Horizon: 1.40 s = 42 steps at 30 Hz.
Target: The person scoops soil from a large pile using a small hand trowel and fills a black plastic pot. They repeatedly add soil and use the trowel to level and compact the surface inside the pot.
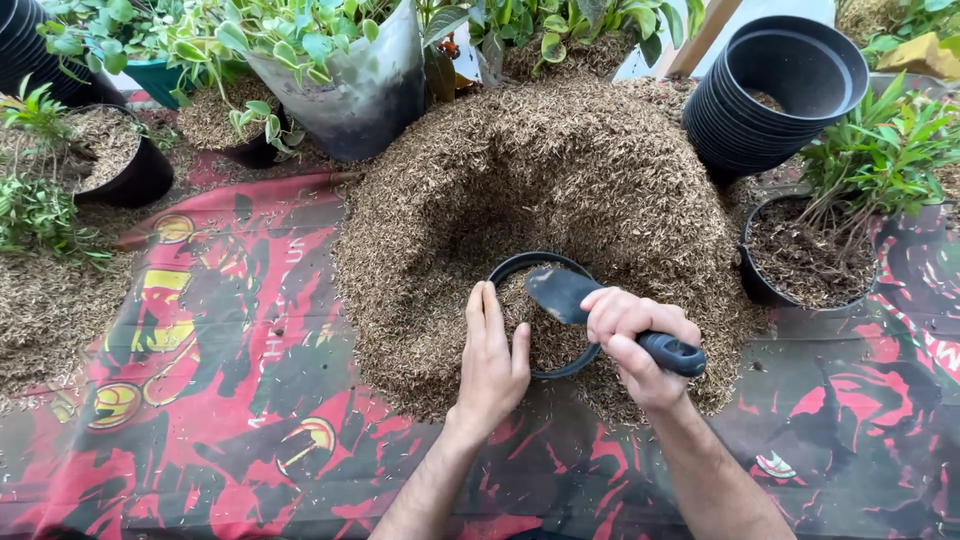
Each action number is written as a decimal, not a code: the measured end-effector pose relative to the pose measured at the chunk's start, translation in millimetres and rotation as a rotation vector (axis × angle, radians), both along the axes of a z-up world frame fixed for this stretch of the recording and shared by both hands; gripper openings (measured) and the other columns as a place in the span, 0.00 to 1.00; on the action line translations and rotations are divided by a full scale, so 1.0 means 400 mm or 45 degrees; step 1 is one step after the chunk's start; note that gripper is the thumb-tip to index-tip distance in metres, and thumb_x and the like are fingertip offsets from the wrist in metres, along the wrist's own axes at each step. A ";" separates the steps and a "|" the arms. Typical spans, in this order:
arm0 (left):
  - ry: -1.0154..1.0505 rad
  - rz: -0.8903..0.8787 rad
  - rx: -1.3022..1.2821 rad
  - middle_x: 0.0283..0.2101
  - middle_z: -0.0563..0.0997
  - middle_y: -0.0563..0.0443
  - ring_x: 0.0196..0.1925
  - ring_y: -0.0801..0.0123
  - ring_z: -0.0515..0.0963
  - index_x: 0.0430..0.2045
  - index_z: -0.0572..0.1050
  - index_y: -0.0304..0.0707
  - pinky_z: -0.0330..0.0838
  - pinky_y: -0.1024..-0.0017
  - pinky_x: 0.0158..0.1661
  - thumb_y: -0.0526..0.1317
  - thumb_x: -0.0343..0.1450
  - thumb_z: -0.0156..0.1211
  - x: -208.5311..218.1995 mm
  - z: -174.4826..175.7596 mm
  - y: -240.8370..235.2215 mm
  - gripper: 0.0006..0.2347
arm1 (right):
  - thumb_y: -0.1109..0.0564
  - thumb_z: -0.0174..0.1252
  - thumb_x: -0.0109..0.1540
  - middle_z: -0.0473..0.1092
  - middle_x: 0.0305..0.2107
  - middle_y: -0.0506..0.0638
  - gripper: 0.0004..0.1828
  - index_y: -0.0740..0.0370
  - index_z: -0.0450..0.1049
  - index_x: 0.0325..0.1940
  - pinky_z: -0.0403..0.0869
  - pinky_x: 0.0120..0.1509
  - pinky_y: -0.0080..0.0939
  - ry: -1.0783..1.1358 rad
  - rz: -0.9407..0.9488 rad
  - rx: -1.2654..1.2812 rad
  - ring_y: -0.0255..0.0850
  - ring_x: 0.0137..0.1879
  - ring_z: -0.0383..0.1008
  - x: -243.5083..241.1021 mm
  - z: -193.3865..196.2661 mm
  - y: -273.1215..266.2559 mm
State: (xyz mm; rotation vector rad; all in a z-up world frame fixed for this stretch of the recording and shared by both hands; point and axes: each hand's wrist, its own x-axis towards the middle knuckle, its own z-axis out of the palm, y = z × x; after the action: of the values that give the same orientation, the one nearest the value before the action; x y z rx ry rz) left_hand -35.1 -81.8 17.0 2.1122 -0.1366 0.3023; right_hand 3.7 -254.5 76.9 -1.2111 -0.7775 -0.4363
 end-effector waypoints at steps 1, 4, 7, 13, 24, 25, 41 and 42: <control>-0.002 -0.003 -0.003 0.65 0.55 0.12 0.68 0.21 0.59 0.67 0.51 0.13 0.59 0.35 0.63 0.38 0.77 0.46 0.005 0.004 0.007 0.26 | 0.59 0.58 0.56 0.64 0.12 0.52 0.14 0.62 0.65 0.17 0.74 0.39 0.55 -0.002 -0.003 -0.003 0.47 0.22 0.67 0.010 0.007 0.012; 0.081 -0.067 -0.014 0.65 0.55 0.14 0.68 0.22 0.61 0.69 0.45 0.14 0.62 0.34 0.61 0.40 0.76 0.49 0.015 0.002 0.028 0.31 | 0.61 0.53 0.64 0.60 0.08 0.47 0.23 0.58 0.62 0.13 0.72 0.32 0.45 -0.030 -0.015 0.038 0.42 0.17 0.63 0.034 0.007 0.040; 0.079 -0.147 -0.008 0.65 0.56 0.13 0.67 0.22 0.62 0.70 0.44 0.15 0.64 0.32 0.59 0.40 0.75 0.50 0.031 0.001 0.050 0.32 | 0.61 0.52 0.67 0.59 0.07 0.46 0.26 0.57 0.61 0.13 0.71 0.30 0.42 0.027 -0.023 0.045 0.41 0.16 0.63 0.068 -0.019 0.065; 0.133 -0.191 -0.015 0.65 0.56 0.13 0.66 0.21 0.63 0.70 0.44 0.17 0.66 0.30 0.57 0.40 0.75 0.49 0.042 0.015 0.057 0.32 | 0.66 0.51 0.67 0.57 0.05 0.46 0.29 0.57 0.59 0.10 0.68 0.26 0.38 0.181 -0.036 0.009 0.39 0.14 0.60 0.087 -0.065 0.080; -0.098 0.258 -0.189 0.76 0.43 0.25 0.79 0.38 0.47 0.70 0.46 0.25 0.45 0.47 0.74 0.39 0.72 0.58 -0.083 -0.044 -0.051 0.34 | 0.60 0.49 0.68 0.60 0.11 0.48 0.23 0.62 0.62 0.16 0.72 0.36 0.41 0.378 -0.132 -0.197 0.39 0.19 0.63 0.051 -0.057 0.069; -0.103 0.260 -0.189 0.76 0.43 0.25 0.79 0.38 0.47 0.70 0.46 0.25 0.45 0.47 0.74 0.39 0.72 0.58 -0.102 -0.056 -0.061 0.34 | 0.60 0.49 0.68 0.60 0.11 0.48 0.23 0.62 0.62 0.16 0.72 0.36 0.41 0.372 -0.130 -0.196 0.39 0.19 0.63 0.055 -0.046 0.066; 0.321 0.163 -0.431 0.31 0.74 0.49 0.32 0.67 0.73 0.75 0.42 0.39 0.71 0.67 0.40 0.53 0.70 0.52 -0.100 -0.110 -0.024 0.39 | 0.54 0.59 0.67 0.60 0.11 0.48 0.20 0.60 0.63 0.23 0.69 0.26 0.39 0.329 0.065 0.016 0.39 0.17 0.62 0.146 -0.025 0.048; 0.322 0.178 -0.444 0.33 0.75 0.49 0.33 0.67 0.73 0.75 0.42 0.39 0.71 0.68 0.40 0.55 0.71 0.52 -0.097 -0.109 -0.025 0.39 | 0.53 0.58 0.67 0.56 0.10 0.45 0.23 0.59 0.61 0.20 0.64 0.21 0.36 0.344 0.104 0.030 0.35 0.14 0.56 0.157 -0.046 0.048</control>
State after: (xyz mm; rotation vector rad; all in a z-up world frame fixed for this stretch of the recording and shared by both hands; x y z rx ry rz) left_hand -73.9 -91.8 -26.7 1.7968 0.2005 0.1268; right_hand 66.6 -235.5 58.4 -1.1825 -0.5847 -0.2083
